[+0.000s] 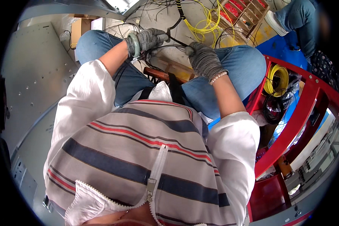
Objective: The person sits on the floor and organizes a bundle of black and yellow wires. They separate, align, and bundle the wires by hand, occasionally adjusting their position to reach different sections.
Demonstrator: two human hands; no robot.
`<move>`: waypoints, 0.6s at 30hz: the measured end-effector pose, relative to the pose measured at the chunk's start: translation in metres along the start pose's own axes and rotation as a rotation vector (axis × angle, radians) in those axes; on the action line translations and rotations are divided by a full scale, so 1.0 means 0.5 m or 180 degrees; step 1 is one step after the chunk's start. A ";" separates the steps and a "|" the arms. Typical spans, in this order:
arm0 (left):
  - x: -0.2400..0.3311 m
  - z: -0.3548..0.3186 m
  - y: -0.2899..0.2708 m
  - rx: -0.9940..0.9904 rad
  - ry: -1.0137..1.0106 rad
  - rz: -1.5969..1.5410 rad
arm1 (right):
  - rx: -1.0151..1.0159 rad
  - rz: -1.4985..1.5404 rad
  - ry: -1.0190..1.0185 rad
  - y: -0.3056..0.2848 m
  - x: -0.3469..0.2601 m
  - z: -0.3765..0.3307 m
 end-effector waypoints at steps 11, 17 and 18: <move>0.018 -0.036 -0.007 0.0228 -0.0190 0.0678 | -0.0178 0.0080 0.0001 -0.008 -0.006 0.007; 0.043 -0.035 -0.018 0.0172 -0.0228 0.1543 | -0.0096 0.0100 -0.0090 -0.005 -0.003 0.011; 0.040 -0.034 -0.018 0.0263 -0.0224 0.1721 | -0.0087 0.0136 -0.0084 -0.004 -0.005 0.010</move>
Point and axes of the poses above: each hand's wrist, its own z-axis towards the middle knuckle, its own y-axis out of the palm, x = y × z, the point moved 7 cm from there along z, towards the middle knuckle, and after that the axes turned 2 degrees about z, right-handed, at the moved point
